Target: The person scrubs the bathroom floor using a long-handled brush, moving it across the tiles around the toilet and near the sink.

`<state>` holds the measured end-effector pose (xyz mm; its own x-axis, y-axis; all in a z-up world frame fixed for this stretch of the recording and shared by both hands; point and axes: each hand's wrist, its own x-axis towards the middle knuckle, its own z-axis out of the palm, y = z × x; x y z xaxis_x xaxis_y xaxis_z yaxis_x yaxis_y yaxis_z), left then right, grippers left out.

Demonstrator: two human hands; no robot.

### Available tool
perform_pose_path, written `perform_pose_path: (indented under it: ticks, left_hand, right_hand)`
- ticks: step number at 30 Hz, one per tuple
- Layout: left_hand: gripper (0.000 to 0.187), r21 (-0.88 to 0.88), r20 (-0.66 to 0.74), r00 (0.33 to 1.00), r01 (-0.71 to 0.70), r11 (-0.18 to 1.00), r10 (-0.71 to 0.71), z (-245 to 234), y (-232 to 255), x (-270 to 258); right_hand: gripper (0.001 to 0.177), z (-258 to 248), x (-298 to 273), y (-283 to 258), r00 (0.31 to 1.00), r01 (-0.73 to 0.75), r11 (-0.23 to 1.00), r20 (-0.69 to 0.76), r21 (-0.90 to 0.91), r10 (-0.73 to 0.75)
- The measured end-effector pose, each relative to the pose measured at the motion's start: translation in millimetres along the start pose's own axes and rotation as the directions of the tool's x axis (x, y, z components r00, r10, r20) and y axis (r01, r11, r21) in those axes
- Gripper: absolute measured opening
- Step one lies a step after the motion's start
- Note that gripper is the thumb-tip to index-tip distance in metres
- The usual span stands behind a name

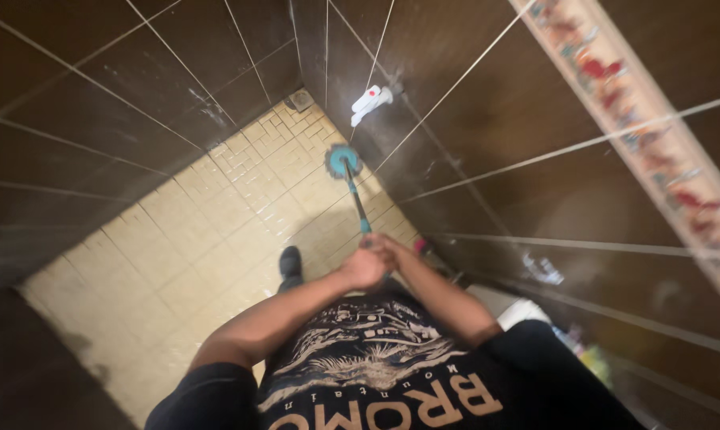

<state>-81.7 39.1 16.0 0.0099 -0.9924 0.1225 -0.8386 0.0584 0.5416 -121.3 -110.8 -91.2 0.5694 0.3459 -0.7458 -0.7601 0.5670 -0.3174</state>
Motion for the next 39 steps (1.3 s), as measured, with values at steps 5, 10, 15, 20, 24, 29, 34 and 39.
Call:
perform_pose_path:
  ticks: [5,10,15,20,24,29,34,39]
  left_hand:
    - [0.043,-0.066,0.092,0.992,0.088,0.994,-0.081,-58,-45,-64]
    - [0.034,-0.197,0.101,0.994,-0.023,0.98,0.044,-86,-61,-107]
    - [0.031,-0.259,0.155,0.965,-0.168,0.951,0.213,-66,-34,-125]
    - [0.035,-0.348,0.146,0.903,-0.335,0.876,0.403,-43,-12,-158]
    - [0.039,-0.392,0.214,0.833,-0.405,0.826,0.511,-36,12,-196]
    - [0.037,-0.411,0.314,0.74,-0.459,0.788,0.595,-13,28,-246]
    - [0.032,-0.423,0.342,0.685,-0.499,0.756,0.643,-17,31,-266]
    - [0.029,-0.433,0.408,0.665,-0.463,0.774,0.626,-33,11,-249]
  right_hand:
    - [0.021,65,69,-2,0.999,0.031,0.98,-0.028,0.194,-0.026]
    - [0.021,95,100,30,0.997,0.078,0.918,-0.044,0.389,-0.066]
    - [0.019,111,65,105,0.968,0.253,0.829,-0.127,0.498,-0.218]
    - [0.023,153,34,178,0.806,0.58,0.769,-0.331,0.271,-0.491]
    - [0.029,183,29,231,0.526,0.744,0.634,-0.401,-0.21,-0.75]
    - [0.03,211,46,291,0.526,0.696,0.696,-0.534,-0.177,-0.662]
    - [0.026,199,87,331,0.651,0.704,0.664,-0.603,0.253,-0.461]
    - [0.022,194,103,297,0.527,0.791,0.608,-0.571,0.058,-0.63]
